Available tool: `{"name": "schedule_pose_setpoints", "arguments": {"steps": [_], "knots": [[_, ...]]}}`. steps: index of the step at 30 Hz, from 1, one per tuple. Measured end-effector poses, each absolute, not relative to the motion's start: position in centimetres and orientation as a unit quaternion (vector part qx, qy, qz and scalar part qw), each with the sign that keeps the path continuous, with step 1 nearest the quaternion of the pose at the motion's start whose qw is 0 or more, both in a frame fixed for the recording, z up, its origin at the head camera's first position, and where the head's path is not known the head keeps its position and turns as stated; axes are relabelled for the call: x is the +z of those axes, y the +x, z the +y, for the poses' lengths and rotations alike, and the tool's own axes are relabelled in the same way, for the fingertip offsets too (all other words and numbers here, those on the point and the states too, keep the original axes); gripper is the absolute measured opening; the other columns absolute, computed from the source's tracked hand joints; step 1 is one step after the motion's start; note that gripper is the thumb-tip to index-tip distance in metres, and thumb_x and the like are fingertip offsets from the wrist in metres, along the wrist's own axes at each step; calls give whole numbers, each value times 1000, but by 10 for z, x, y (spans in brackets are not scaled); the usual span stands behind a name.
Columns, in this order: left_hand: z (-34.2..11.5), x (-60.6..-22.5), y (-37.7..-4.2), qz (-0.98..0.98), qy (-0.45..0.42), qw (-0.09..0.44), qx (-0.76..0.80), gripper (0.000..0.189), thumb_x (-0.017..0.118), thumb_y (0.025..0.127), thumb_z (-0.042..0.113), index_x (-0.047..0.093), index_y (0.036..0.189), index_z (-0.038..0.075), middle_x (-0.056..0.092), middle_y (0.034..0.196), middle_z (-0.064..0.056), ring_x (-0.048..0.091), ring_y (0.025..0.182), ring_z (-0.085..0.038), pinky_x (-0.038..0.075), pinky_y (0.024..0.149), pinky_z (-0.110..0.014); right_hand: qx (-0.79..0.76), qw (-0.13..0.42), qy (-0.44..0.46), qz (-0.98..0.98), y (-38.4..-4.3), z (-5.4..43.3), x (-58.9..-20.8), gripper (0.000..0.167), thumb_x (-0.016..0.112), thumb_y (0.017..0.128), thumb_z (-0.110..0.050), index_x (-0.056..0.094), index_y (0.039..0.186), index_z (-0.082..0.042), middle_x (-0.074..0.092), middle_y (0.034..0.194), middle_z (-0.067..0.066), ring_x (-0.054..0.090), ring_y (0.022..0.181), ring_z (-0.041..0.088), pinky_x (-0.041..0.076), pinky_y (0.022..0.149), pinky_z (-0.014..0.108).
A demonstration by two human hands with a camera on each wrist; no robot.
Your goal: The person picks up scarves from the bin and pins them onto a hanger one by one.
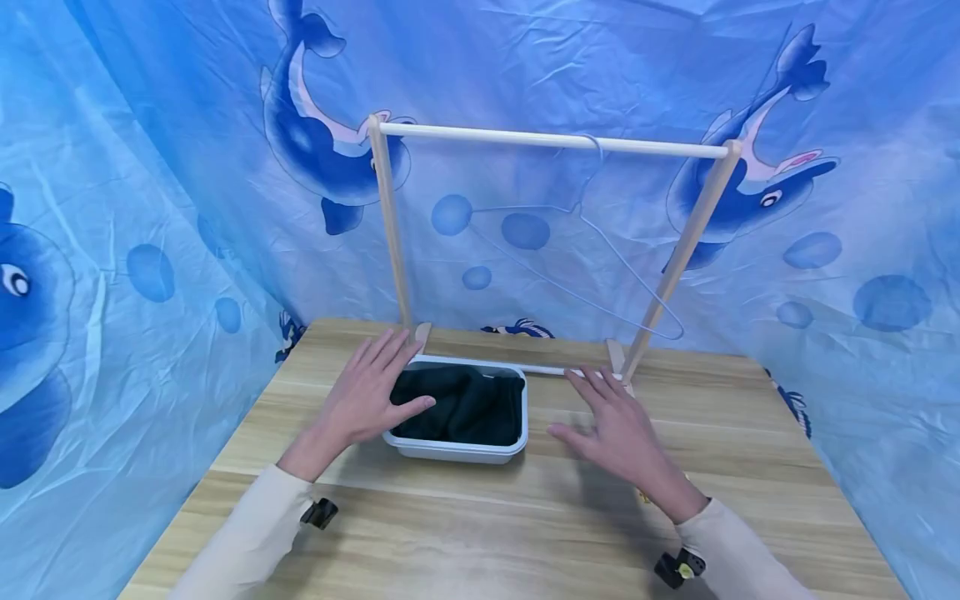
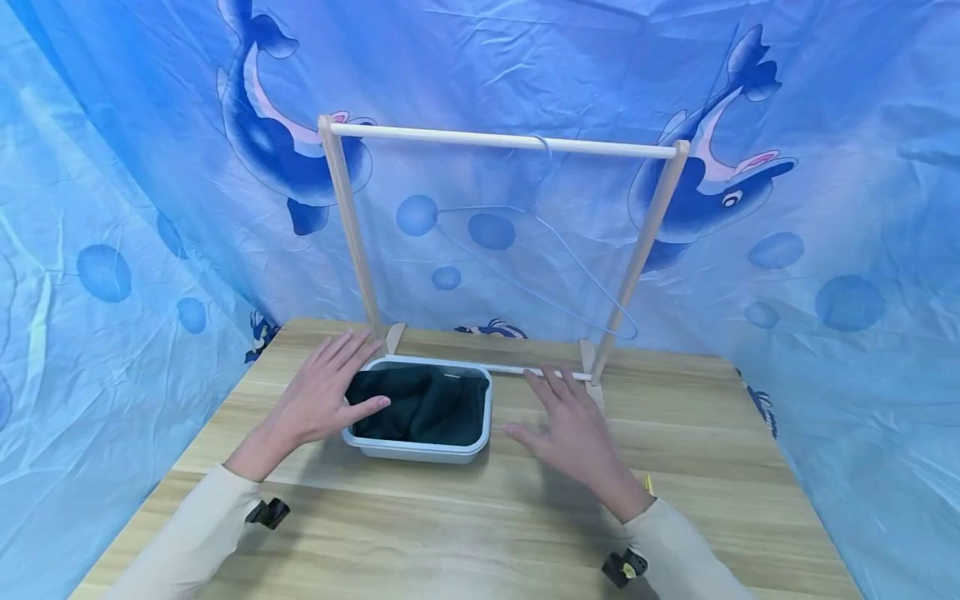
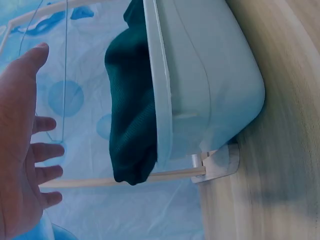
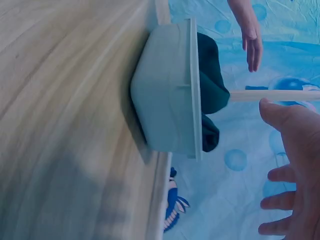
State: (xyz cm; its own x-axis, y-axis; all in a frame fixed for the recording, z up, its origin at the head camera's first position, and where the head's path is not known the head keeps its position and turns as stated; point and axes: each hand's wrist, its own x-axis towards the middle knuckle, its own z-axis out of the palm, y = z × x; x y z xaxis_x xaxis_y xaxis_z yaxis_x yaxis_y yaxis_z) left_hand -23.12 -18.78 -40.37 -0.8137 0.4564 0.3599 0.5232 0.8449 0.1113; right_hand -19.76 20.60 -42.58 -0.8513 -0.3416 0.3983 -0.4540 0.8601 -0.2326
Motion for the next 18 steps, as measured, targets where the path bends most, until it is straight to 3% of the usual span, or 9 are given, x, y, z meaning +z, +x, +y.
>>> {"name": "schedule_pose_setpoints", "arguments": {"steps": [8,18], "knots": [[-187,-411,-246,-939,-276,134,-154,89,62,92,66,36,160,14,33,165,-11,28,152,-35,23,120,-59,220,173,229,-932,-201,192,-447,83,74,86,-61,52,151,-15,54,151,12,46,141,41,40,109,62],[-179,-422,-258,-933,-279,116,-193,83,62,93,66,45,154,13,46,157,-11,41,144,-35,29,117,-60,257,142,235,-927,-205,176,-477,78,69,88,-65,52,151,-21,54,152,7,48,141,36,43,108,60]]}}
